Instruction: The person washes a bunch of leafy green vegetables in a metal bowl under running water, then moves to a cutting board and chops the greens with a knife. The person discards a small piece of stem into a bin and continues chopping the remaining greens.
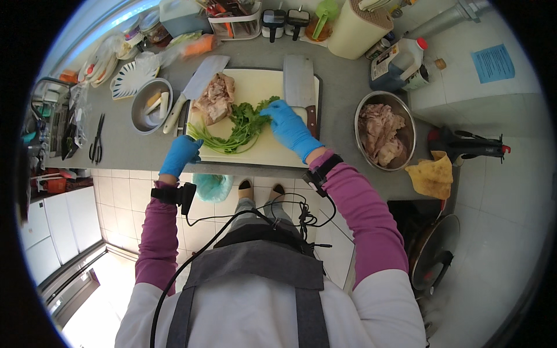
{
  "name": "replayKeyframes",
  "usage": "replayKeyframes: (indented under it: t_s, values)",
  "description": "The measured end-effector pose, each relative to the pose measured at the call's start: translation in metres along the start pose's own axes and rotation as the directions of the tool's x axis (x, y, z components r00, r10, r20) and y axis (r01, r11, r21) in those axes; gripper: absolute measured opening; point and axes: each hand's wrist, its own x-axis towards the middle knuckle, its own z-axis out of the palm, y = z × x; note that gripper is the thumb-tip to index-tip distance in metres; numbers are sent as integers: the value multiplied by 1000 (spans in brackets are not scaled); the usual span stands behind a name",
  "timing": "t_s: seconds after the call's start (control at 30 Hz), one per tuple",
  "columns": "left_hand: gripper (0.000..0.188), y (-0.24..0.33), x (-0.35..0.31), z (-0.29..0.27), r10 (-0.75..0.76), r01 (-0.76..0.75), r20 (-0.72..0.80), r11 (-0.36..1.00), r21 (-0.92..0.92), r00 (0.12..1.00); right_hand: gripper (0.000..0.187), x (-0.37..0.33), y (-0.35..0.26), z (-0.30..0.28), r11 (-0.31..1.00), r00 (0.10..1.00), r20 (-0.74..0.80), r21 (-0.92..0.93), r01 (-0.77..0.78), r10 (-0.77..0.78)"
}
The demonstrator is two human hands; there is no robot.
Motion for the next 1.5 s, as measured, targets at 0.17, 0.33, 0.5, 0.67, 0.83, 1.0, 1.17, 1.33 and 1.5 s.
replayKeyframes:
  t_s: [0.17,0.33,0.5,0.67,0.83,1.0,1.17,1.33,1.5]
  values:
    - [25,15,-13,10,403,-397,-150,915,73,903,47,-17,-17,28,992,996,42,-89,88,-85]
    - [20,43,-4,47,750,-709,-107,655,261,653,46,-39,-24,35,997,998,-4,-53,61,-61]
    - [15,54,-6,86,765,-657,-94,603,453,638,46,-53,-26,40,999,999,-17,-31,-29,29]
    - [14,51,11,101,702,-524,-132,631,572,700,46,-61,-20,46,999,999,-37,-43,-18,17]
    - [14,46,23,87,723,-637,-123,665,390,679,38,-63,-19,43,999,996,-92,-47,-26,21]
    - [16,47,15,69,650,-667,-212,745,-10,730,29,-52,-22,19,972,957,-171,55,-228,234]
    - [16,49,3,58,496,-503,-106,810,-301,862,29,-26,-55,-5,991,863,-488,54,-123,134]
    - [15,41,-1,64,595,-611,-153,736,-292,789,23,4,-83,-10,955,881,-423,-283,92,-210]
    - [17,36,5,71,654,-677,-177,698,-233,735,15,17,-80,18,794,995,67,-600,102,-78]
